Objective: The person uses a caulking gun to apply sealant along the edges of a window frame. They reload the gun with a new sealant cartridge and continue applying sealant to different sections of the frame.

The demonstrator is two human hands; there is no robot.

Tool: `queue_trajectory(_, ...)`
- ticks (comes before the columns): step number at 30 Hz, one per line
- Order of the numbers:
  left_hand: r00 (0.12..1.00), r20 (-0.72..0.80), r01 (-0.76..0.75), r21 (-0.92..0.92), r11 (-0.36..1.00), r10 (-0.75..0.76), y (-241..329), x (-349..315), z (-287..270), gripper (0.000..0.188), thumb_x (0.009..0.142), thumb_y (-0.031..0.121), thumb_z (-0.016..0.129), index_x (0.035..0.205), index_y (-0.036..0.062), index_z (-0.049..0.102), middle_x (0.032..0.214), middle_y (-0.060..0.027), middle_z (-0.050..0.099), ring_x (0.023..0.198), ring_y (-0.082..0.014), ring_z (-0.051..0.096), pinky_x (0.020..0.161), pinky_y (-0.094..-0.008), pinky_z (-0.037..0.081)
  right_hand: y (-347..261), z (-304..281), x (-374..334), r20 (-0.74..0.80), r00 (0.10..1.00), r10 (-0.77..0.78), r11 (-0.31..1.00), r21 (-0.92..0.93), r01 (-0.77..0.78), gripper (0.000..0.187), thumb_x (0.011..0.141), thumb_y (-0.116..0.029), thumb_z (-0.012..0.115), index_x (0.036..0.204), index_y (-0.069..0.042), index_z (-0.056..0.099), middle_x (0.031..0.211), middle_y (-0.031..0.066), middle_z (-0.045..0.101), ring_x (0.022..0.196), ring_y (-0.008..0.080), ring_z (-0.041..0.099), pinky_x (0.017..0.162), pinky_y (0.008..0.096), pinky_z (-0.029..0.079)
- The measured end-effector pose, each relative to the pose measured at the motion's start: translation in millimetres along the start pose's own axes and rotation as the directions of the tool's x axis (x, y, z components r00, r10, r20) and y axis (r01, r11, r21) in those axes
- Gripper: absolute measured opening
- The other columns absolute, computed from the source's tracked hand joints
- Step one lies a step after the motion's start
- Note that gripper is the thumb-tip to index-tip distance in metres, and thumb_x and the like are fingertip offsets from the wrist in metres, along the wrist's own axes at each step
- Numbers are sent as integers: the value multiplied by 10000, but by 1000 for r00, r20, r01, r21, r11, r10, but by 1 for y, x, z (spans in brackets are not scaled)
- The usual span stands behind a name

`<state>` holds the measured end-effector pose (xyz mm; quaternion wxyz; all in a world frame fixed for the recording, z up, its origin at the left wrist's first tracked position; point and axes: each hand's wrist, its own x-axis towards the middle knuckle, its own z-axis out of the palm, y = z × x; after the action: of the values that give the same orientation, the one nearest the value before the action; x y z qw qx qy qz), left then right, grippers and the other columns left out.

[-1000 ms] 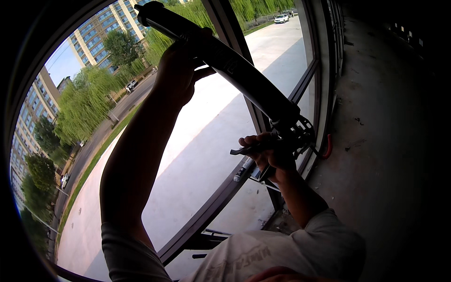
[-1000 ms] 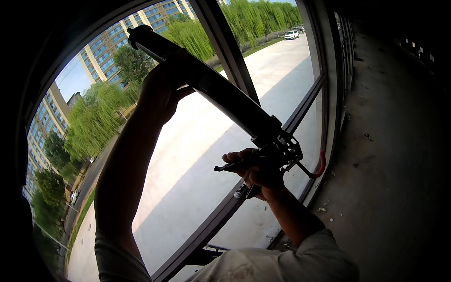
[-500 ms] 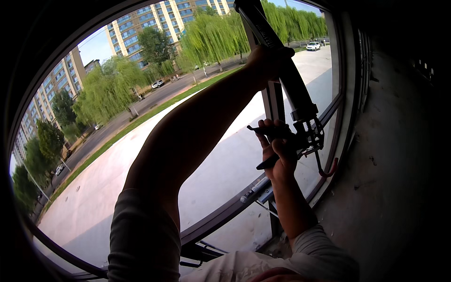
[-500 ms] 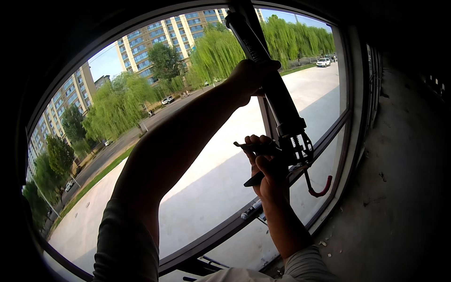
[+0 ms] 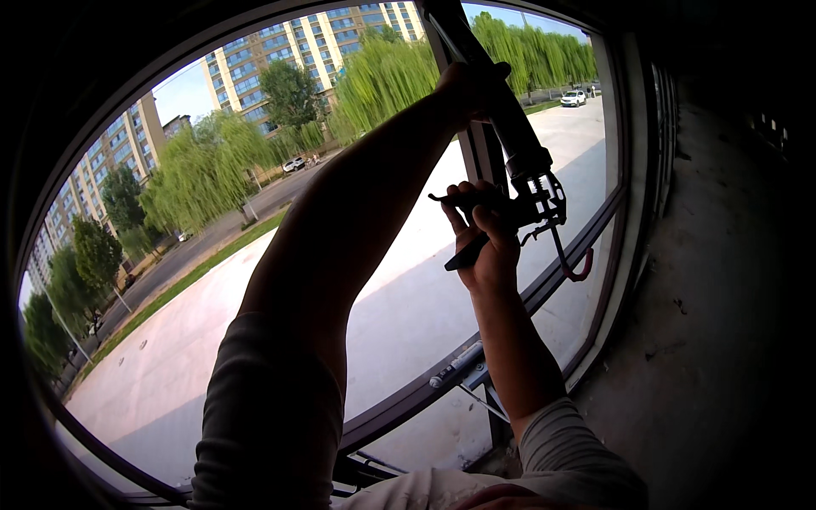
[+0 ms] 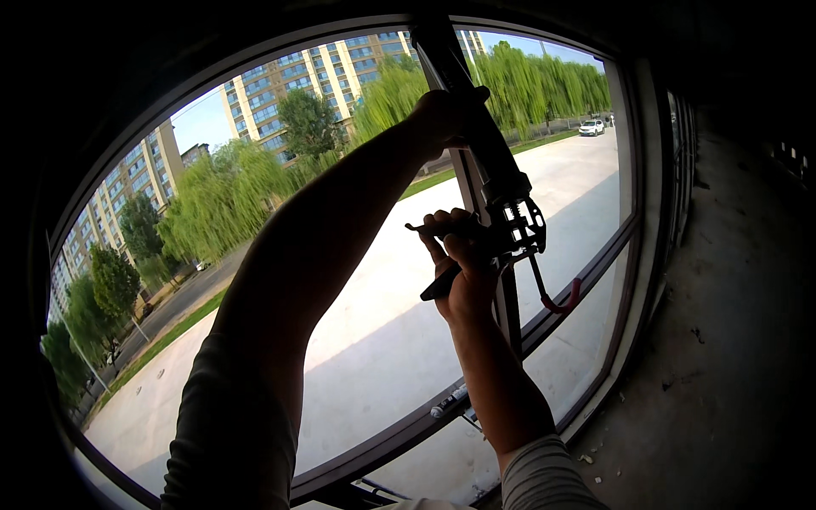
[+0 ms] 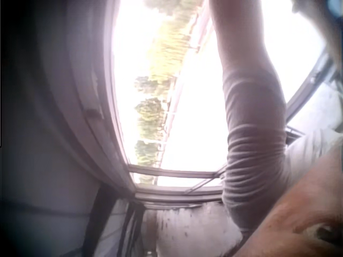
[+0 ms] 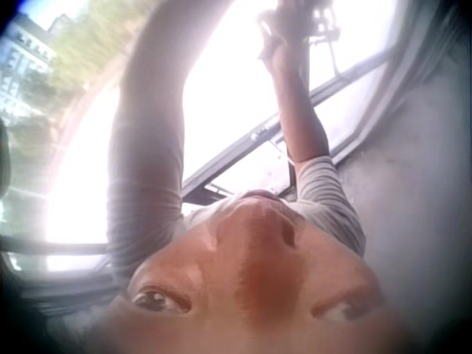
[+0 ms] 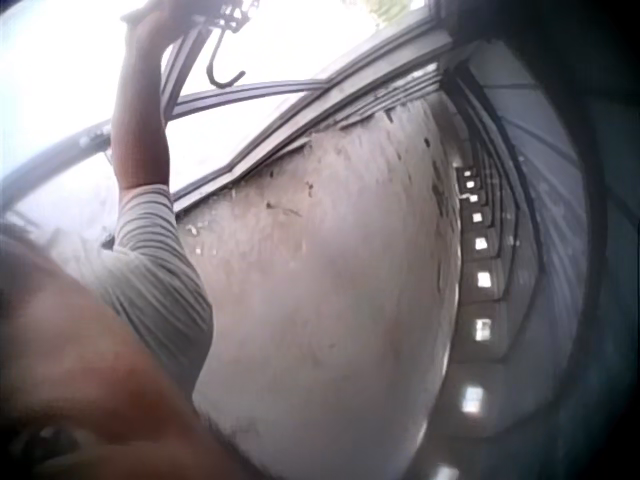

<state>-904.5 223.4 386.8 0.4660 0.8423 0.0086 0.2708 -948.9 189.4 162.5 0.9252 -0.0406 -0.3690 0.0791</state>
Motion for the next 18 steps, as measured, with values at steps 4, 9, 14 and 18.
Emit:
queue_trajectory(4,1000,-24,17,-21,1000,-17,-9,22,-1,461,921,432,742,1052,-3,665,880,-113,721,767,-213,748,691,-331,657,5,-3,13,-21,1000,14,1000,7,-14,501,865,-65,683,1335,-40,511,1243,144,622,1260,318,582,1137,499,446)
queue_trajectory(9,1000,7,-22,14,1000,22,-9,46,-4,479,925,457,733,1049,-2,673,898,-107,722,789,-213,747,707,-343,659,13,-7,35,-44,999,-10,1000,6,10,496,859,-57,678,1325,-41,510,1230,138,623,1262,311,578,1142,520,429)
queue_trajectory(14,1000,12,3,27,1000,-3,-6,44,-2,521,943,477,704,1139,-3,661,989,-117,731,932,-207,733,849,-361,623,13,-6,40,-69,998,-5,1000,6,6,477,853,-39,664,1309,-49,523,1220,134,626,1263,302,577,1139,529,420)
queue_trajectory(18,1000,20,-14,7,1000,14,-1,46,1,505,956,462,685,1139,-8,661,988,-126,730,898,-205,737,814,-350,627,9,1,42,-68,998,-11,1000,-18,10,437,852,-14,646,1277,-50,552,1221,129,629,1244,291,591,1135,522,427)
